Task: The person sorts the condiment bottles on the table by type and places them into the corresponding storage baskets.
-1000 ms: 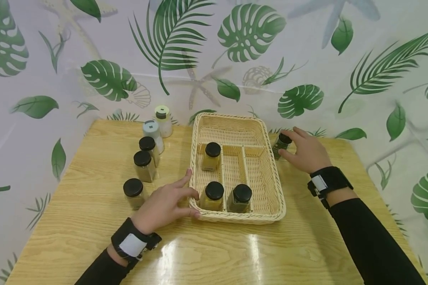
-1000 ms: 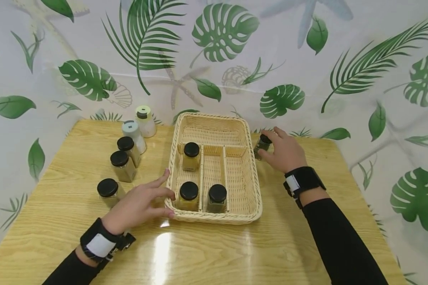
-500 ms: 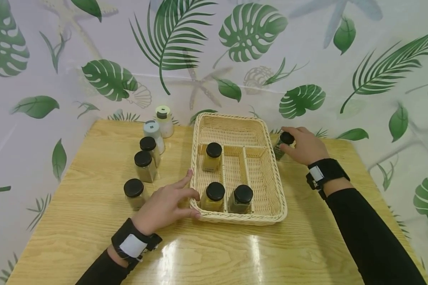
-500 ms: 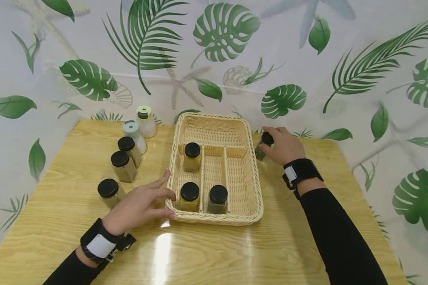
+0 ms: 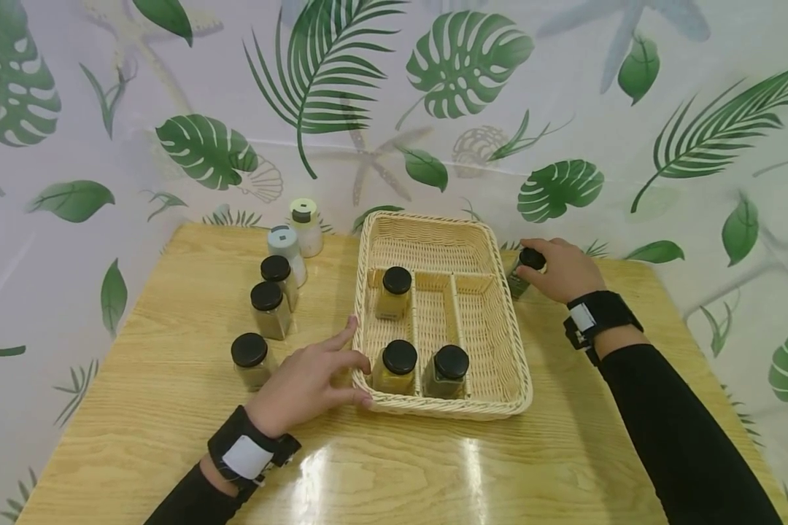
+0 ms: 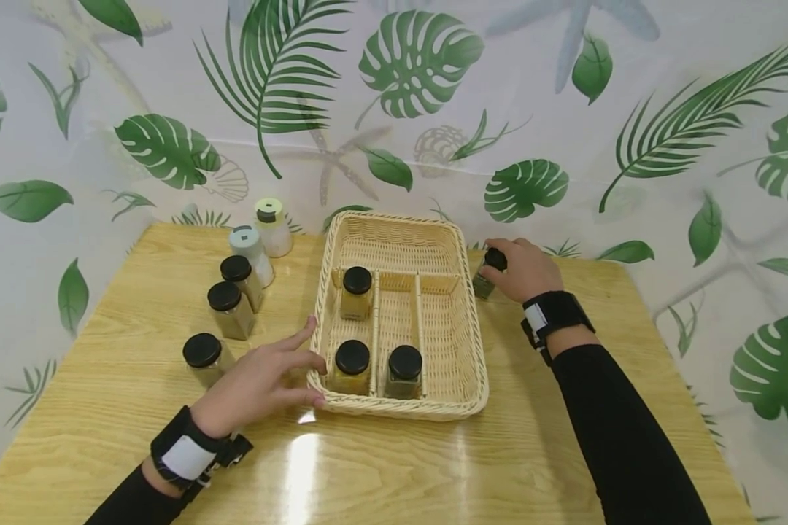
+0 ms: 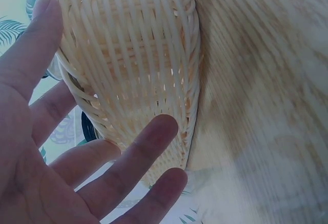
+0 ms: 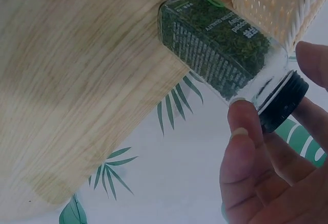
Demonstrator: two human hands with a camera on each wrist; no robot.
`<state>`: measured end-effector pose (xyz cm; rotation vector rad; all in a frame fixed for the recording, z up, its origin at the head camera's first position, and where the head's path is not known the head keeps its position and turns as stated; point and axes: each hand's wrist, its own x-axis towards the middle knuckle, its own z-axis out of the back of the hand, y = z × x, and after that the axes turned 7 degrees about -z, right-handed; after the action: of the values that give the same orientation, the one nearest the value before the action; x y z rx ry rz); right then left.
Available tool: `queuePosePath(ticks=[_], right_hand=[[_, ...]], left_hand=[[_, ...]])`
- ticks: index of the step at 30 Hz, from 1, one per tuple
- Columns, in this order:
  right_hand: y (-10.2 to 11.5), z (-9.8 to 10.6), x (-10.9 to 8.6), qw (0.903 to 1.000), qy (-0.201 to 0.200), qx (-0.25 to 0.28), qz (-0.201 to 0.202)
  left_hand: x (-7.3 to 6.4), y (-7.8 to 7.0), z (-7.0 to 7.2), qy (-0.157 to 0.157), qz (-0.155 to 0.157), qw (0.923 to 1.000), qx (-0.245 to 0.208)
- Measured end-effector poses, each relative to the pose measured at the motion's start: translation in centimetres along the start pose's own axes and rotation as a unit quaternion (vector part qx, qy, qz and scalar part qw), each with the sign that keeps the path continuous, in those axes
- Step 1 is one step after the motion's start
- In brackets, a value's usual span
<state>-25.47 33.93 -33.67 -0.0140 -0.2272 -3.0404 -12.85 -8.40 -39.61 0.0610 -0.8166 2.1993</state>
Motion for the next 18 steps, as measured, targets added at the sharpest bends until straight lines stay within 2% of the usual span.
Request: queuePosePath(ticks=[9, 18], right_hand=[[0.04, -0.14, 0.12, 1.0000, -0.003, -0.008, 0.000], [0.08, -0.59, 0.27, 0.9996, -0.027, -0.004, -0.003]], left_hand=[[-0.03, 0.14, -0.08, -0.003, -0.006, 1.0000, 0.000], [0.01, 0.16, -0.06, -0.001, -0.007, 1.0000, 0.003]])
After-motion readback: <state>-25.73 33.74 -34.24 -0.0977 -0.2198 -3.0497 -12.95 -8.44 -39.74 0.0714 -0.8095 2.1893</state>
